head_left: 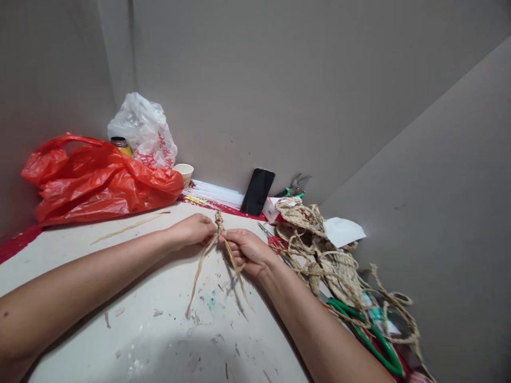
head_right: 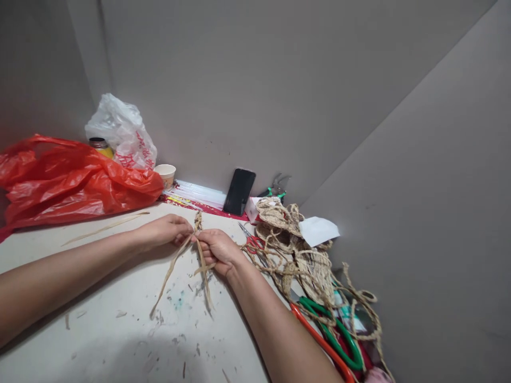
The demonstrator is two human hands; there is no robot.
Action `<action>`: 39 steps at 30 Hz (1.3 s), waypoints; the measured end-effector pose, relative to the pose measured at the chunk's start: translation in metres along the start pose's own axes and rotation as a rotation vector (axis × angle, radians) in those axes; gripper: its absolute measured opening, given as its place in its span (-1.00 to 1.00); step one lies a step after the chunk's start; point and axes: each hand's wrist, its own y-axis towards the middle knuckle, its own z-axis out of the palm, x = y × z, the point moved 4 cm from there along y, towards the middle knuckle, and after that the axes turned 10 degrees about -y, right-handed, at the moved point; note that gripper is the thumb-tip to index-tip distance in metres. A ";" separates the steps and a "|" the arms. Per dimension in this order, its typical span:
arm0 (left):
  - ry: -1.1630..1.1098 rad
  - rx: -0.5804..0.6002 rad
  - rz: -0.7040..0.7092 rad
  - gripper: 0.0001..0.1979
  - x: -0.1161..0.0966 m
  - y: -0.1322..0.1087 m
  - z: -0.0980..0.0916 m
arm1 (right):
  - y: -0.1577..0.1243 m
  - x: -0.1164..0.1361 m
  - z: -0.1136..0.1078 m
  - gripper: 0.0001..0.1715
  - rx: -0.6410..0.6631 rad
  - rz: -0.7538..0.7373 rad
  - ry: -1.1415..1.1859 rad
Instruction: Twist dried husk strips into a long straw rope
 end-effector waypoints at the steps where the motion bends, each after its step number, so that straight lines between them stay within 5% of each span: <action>1: -0.095 0.066 -0.061 -0.84 0.006 0.001 0.005 | 0.001 0.000 0.000 -0.79 0.006 -0.004 -0.012; 6: -0.252 0.128 -0.168 -0.88 0.012 -0.006 0.016 | 0.001 -0.001 -0.002 -0.79 0.007 0.005 -0.044; 12: 0.038 0.039 -0.043 -0.83 0.005 -0.006 0.006 | -0.002 0.000 -0.006 -0.74 0.053 0.006 -0.136; 16: 0.121 0.091 -0.011 -0.80 0.004 -0.006 0.009 | -0.001 -0.001 -0.008 -0.71 0.025 -0.035 -0.316; 22: -0.009 0.163 -0.157 -0.79 0.012 -0.007 0.013 | -0.003 0.006 -0.009 -0.75 -0.145 -0.127 -0.741; 30: -0.253 0.249 -0.320 -0.79 0.014 -0.011 0.020 | -0.008 0.017 -0.001 -0.76 -0.171 -0.259 -1.025; 39: -0.133 0.091 -0.199 -0.81 0.017 -0.008 0.020 | -0.015 0.019 -0.006 -0.77 -0.255 -0.299 -1.248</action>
